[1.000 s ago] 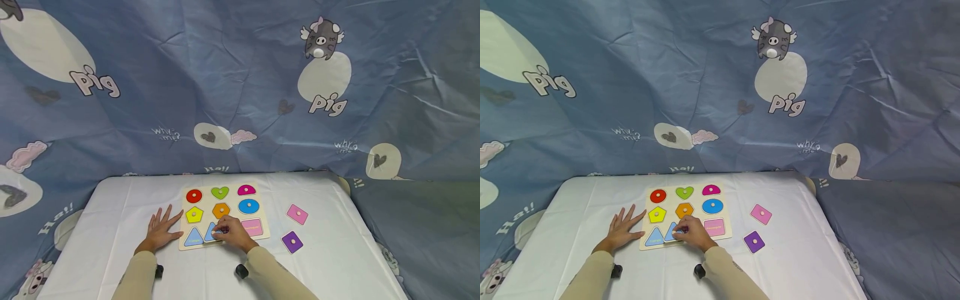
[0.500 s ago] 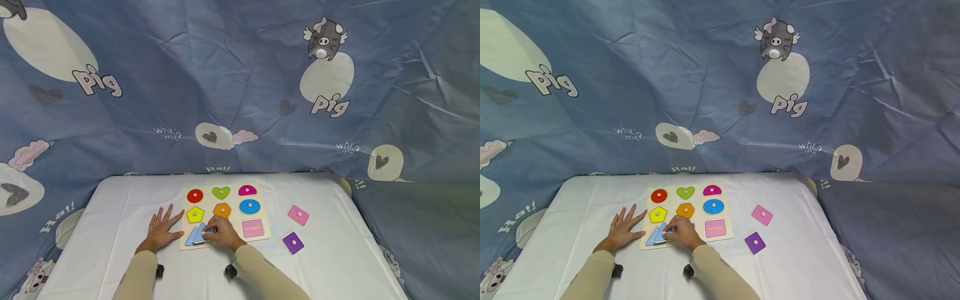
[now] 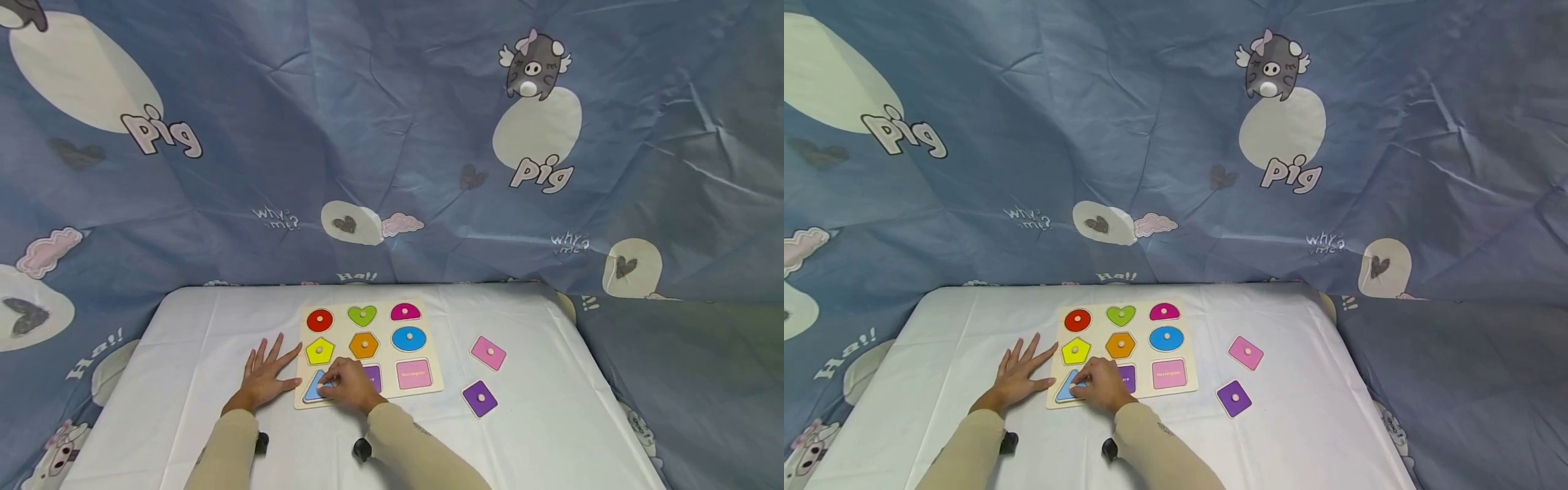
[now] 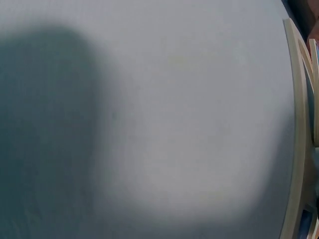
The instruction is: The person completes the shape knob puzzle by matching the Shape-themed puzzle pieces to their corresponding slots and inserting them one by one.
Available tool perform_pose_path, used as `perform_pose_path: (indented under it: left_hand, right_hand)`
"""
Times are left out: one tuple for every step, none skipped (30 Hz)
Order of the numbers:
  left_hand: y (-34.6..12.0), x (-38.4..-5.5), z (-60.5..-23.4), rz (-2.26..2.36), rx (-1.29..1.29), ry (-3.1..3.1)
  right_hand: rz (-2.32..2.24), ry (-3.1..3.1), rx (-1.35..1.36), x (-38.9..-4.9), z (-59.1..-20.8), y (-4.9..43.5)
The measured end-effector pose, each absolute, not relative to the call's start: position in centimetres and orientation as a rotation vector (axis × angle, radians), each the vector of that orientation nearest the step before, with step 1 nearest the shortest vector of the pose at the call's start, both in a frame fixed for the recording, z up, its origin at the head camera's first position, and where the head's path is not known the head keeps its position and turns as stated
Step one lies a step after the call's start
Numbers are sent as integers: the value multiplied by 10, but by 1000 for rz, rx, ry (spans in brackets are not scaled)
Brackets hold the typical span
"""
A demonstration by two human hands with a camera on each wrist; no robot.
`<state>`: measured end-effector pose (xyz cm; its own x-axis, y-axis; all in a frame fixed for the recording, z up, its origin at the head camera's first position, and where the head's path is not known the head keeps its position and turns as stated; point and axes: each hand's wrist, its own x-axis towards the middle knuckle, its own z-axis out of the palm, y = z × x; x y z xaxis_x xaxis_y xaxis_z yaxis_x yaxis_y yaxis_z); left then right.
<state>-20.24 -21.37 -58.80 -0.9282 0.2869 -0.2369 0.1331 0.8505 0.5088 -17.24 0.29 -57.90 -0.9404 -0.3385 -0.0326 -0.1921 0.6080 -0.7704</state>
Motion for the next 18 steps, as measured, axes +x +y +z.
perform_pose_path:
  left_hand:
    - [-214, -202, -588, 720, 317, 2723]
    - [-214, -202, -588, 722, 319, 2725]
    - [-214, -203, -588, 721, 321, 2728]
    - [-214, -202, -589, 722, 320, 2730]
    - [-215, -202, -589, 725, 320, 2730]
    - [-215, -202, -589, 724, 320, 2732]
    - [-215, -202, -589, 727, 321, 2734]
    - [-215, -202, -589, 727, 323, 2738]
    - [-215, -202, -589, 728, 325, 2740]
    - [-215, -202, -589, 732, 326, 2741]
    - [-215, -202, -589, 732, 329, 2742]
    - [-215, -202, -589, 734, 331, 2743]
    - [-215, -202, -589, 738, 333, 2743]
    - [-215, -202, -588, 741, 334, 2742]
    - [-215, -202, -588, 743, 334, 2740]
    - [-215, -201, -588, 743, 335, 2740]
    - [-215, -202, -588, 741, 336, 2740]
    - [-215, -202, -588, 743, 336, 2740]
  right_hand:
    - [-1228, 2671, -450, -173, -580, 2]
    - [-1218, 2684, -459, -173, -580, 1]
    - [-1205, 2698, -467, -173, -581, 0]
    - [-1193, 2711, -472, -172, -581, -1]
    - [-1185, 2719, -473, -172, -582, -1]
    - [-1176, 2728, -472, -172, -582, -2]
    - [-1169, 2737, -473, -171, -582, -2]
    - [-1161, 2746, -472, -171, -582, -3]
    - [-1155, 2753, -470, -171, -582, -3]
    - [-1152, 2761, -473, -171, -582, -4]
    - [-1147, 2768, -478, -170, -582, -4]
    - [-1138, 2778, -483, -170, -582, -5]
    - [-1130, 2784, -485, -170, -582, -5]
    - [-1124, 2791, -488, -170, -582, -5]
    - [-1119, 2795, -490, -170, -583, -6]
    - [-1116, 2801, -491, -170, -583, -6]
    - [-1113, 2804, -487, -170, -584, -6]
    - [-1110, 2810, -484, -170, -584, -6]
